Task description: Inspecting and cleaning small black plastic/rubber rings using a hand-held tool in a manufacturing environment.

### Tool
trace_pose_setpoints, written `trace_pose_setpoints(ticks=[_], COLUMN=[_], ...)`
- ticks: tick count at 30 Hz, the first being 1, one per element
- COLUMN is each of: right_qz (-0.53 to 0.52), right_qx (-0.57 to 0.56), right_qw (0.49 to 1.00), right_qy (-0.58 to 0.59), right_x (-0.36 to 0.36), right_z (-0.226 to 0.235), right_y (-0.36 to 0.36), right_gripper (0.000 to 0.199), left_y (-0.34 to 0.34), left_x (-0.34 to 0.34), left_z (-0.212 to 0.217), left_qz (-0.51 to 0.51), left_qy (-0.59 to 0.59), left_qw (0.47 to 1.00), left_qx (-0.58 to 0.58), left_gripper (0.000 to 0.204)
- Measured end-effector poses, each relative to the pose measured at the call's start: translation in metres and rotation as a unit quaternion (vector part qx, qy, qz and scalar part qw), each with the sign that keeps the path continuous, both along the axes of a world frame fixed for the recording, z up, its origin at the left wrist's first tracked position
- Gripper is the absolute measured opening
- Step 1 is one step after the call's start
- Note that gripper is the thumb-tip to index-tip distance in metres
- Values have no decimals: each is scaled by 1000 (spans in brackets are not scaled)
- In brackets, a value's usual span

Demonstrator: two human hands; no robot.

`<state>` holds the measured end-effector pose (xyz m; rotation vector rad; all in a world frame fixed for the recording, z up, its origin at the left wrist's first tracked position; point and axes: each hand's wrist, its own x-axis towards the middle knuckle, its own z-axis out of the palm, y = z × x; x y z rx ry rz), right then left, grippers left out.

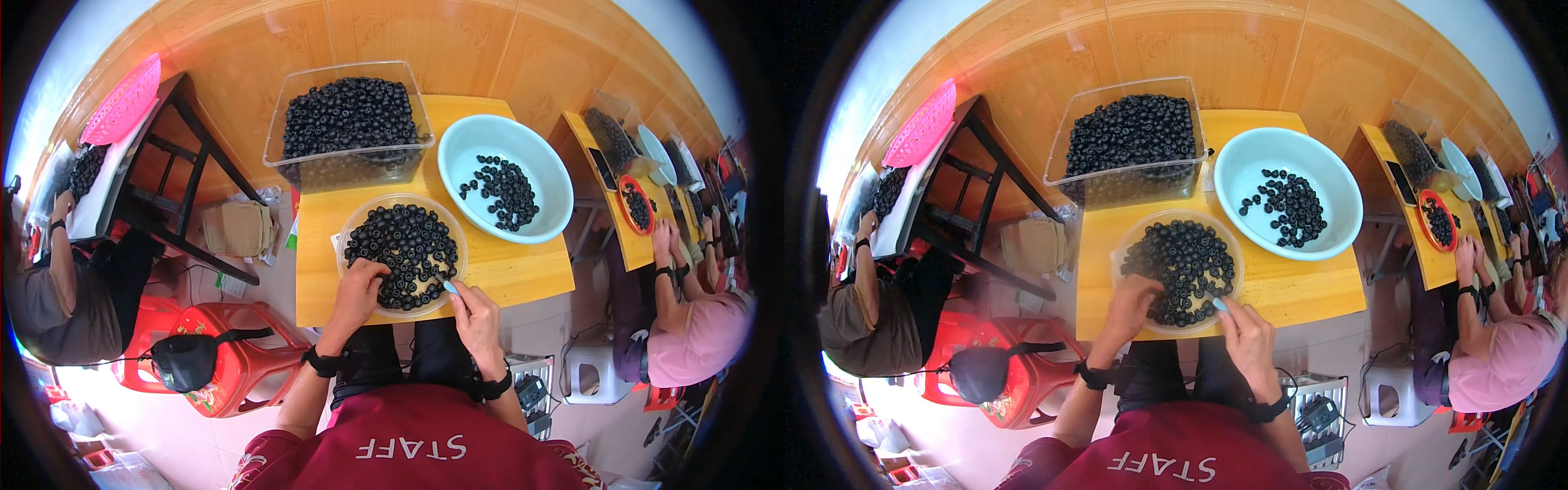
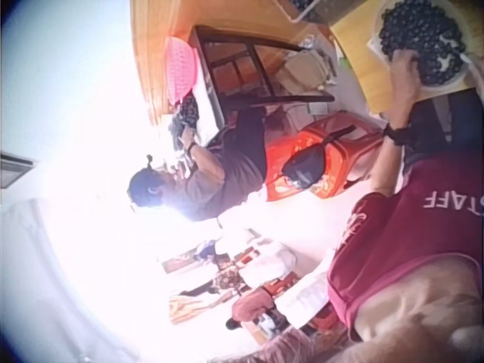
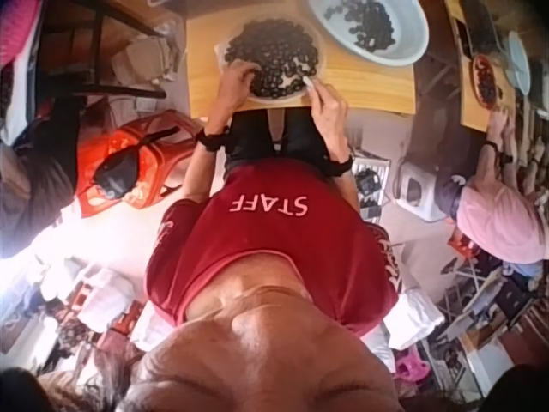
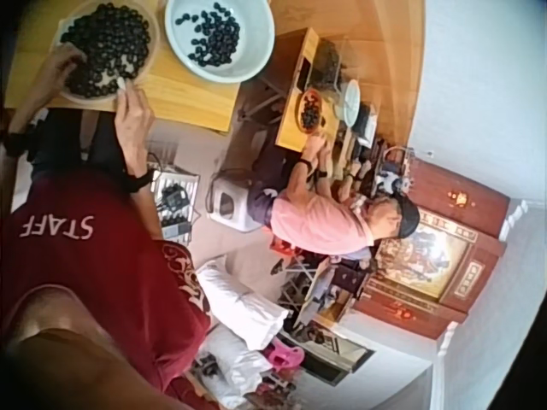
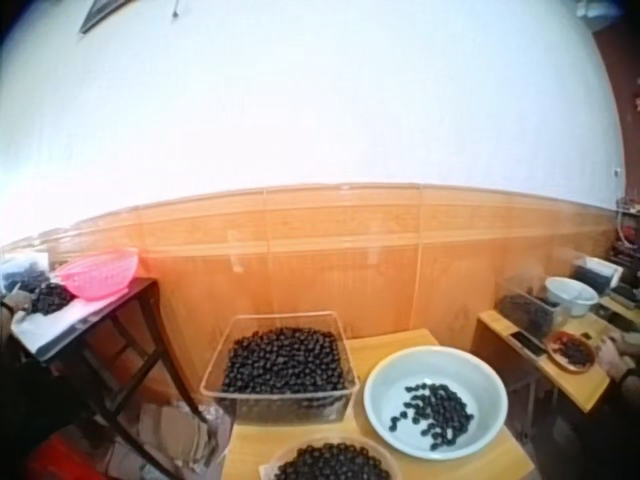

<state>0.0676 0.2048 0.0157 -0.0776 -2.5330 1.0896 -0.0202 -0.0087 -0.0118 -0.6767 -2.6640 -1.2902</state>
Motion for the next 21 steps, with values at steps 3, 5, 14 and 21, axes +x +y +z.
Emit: trace_pose_setpoints(ticks=[3,5,14,21], right_qz=[4,7,89,106], right_qx=[-15,-28,-33,7], right_qw=[1000,1000,995,993], right_qy=[1,3,20,56], right_x=[-1,-3,-4,-8], right_z=[2,5,28,30], right_y=[-1,-4,-27,-34], right_gripper=[18,18,24,25], left_y=[-3,-5,10,8], left_x=[0,3,12,14], left_z=[3,8,17,19], left_qz=[-13,-36,-106,-143], left_qy=[-312,-350,-436,-449], left_qw=[904,862,694,658], left_qx=[293,365,562,588], left_gripper=[20,19,23,19])
